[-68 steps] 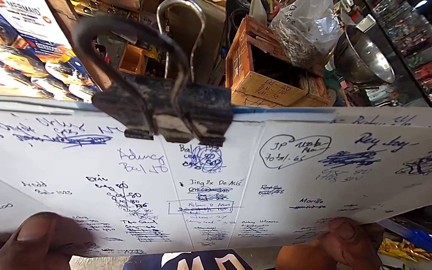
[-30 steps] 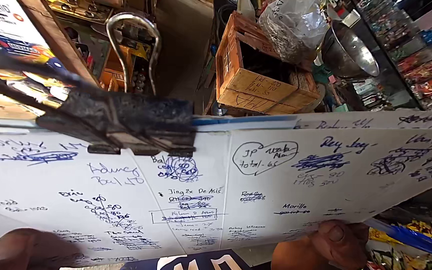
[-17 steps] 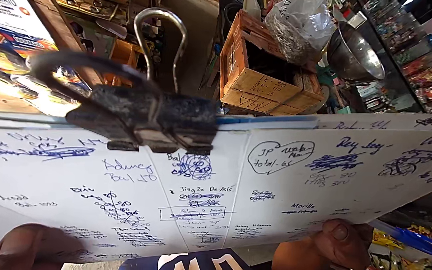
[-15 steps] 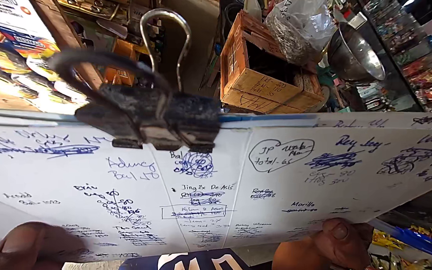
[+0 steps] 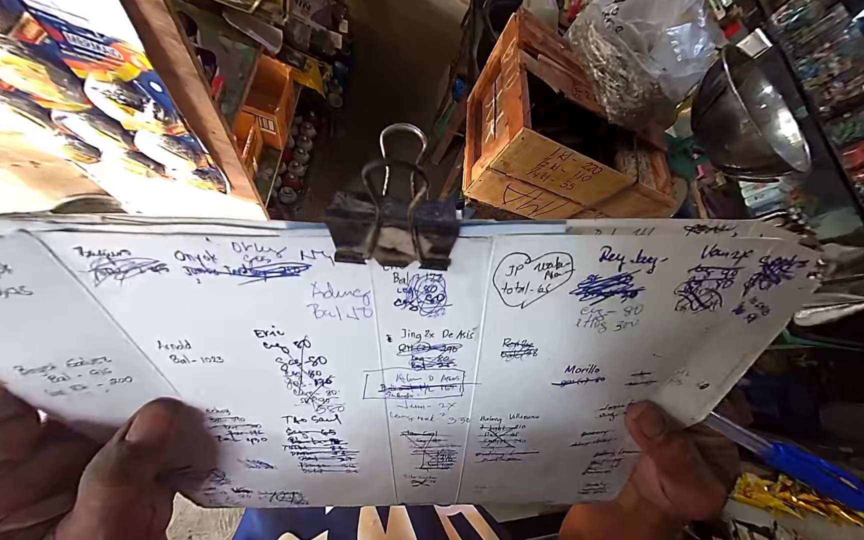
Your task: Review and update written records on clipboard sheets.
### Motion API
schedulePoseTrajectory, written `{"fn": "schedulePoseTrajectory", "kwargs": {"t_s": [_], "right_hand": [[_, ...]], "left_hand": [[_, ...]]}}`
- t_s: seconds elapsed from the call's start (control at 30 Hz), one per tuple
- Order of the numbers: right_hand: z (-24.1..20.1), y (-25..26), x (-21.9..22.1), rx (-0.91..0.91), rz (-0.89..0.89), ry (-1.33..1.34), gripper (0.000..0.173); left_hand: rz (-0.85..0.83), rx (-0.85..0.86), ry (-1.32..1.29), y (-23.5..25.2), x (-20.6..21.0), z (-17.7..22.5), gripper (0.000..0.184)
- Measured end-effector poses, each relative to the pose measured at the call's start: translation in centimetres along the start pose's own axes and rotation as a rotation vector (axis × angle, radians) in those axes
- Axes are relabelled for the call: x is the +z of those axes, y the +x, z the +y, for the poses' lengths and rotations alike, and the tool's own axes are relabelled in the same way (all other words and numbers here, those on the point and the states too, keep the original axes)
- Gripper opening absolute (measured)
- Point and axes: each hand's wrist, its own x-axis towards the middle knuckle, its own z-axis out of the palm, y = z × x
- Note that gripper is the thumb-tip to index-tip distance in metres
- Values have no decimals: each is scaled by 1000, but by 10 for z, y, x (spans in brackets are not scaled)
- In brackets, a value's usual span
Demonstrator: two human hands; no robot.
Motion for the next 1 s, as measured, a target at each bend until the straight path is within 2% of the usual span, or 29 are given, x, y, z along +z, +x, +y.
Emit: {"fn": "schedulePoseTrajectory", "kwargs": {"t_s": [0.4, 1.0], "right_hand": [[7, -14, 3, 70, -13, -59, 23], [4, -34, -7, 181, -17, -19, 24]], "left_hand": [[-13, -85, 23, -12, -8, 4, 42], [-19, -187, 10, -24, -10, -7, 44]]}}
